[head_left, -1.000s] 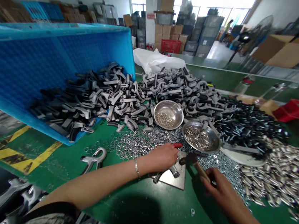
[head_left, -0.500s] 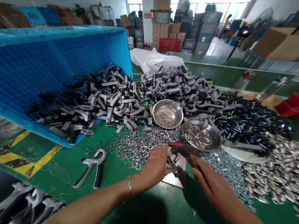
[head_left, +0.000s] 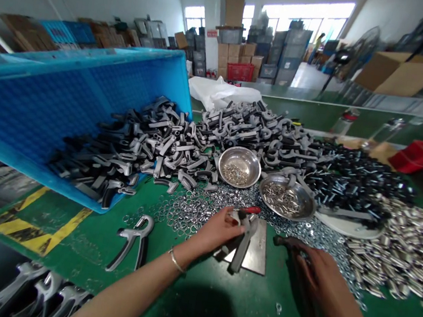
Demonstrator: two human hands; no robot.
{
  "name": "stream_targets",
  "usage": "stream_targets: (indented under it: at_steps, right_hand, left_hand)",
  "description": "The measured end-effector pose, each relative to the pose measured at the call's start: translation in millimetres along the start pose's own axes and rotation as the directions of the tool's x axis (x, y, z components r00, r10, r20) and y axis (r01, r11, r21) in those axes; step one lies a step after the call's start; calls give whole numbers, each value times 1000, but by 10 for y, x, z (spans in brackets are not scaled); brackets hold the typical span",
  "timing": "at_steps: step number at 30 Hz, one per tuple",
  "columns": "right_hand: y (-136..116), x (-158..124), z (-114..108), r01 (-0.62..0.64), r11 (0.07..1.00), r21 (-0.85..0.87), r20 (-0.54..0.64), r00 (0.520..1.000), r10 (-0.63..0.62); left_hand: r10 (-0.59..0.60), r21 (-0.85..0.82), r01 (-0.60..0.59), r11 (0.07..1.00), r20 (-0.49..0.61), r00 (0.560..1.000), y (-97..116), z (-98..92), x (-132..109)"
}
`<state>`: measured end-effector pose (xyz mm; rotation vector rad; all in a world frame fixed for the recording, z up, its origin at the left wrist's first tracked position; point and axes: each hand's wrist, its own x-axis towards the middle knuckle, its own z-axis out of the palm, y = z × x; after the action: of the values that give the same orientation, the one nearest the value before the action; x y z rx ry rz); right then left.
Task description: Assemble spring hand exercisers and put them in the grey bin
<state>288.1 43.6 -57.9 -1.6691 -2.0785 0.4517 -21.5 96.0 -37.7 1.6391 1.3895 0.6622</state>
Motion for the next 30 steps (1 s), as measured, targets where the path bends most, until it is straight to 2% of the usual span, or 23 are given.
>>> stream_targets:
  at_steps: [2, 4, 7, 10, 13, 16, 17, 19, 20, 21, 23, 24, 26, 28, 30]
  right_hand:
    - [-159, 272, 73, 227, 955, -193, -17, 972, -234]
    - [-381, 615, 212, 368, 884, -289, 75, 929, -362]
    - [-666, 1076, 474, 422, 834, -355, 123, 906, -406]
    - [-802, 1308, 628, 445, 811, -381, 156, 895, -418]
    - [-861, 1312, 541, 457, 806, -377, 173, 889, -423]
    - [-922, 1205, 265, 492, 818, -299, 188, 871, -455]
    - [-944, 1164, 170, 476, 858, -194, 164, 878, -450]
    - [-986, 1090, 33, 329, 927, 181, 75, 935, -347]
    - [-1003, 1060, 5, 209, 887, 412, 50, 967, -251]
    - [-1018, 1034, 7, 86, 786, 612, 56, 987, -152]
    - [-1035, 997, 88, -94, 547, 832, 132, 991, -31]
    - [-1036, 983, 155, -141, 456, 879, 158, 987, 1]
    - [-1023, 960, 305, -172, 373, 912, 156, 985, 74]
    - [-997, 931, 449, -166, 391, 905, 118, 982, 145]
    - [-969, 894, 570, -174, 466, 867, 103, 980, 173]
  left_hand:
    - [34, 98, -21, 995, -135, 990, -61, -50, -40]
    - [135, 250, -89, 964, -172, 976, -141, -64, -119]
    - [242, 366, -178, 913, -138, 960, -256, -58, -236]
    - [325, 464, -214, 860, -174, 930, -319, -95, -233]
    - [425, 613, -256, 747, -145, 894, -315, -210, -90]
    - [489, 732, -301, 611, -50, 871, -238, -349, 66]
    - [492, 739, -323, 591, -13, 870, -194, -384, 96]
    - [496, 698, -377, 609, 36, 868, -77, -419, 109]
    - [502, 659, -403, 636, 44, 864, -12, -416, 94]
    - [509, 616, -424, 664, 42, 860, 50, -400, 68]
    - [506, 548, -438, 713, 31, 862, 137, -335, -6]
    - [483, 527, -418, 740, 18, 876, 148, -290, -51]
    - [386, 501, -313, 807, -46, 921, 93, -185, -149]
    - [266, 479, -177, 860, -124, 956, -42, -71, -243]
    - [183, 474, -92, 876, -149, 972, -190, 32, -310]
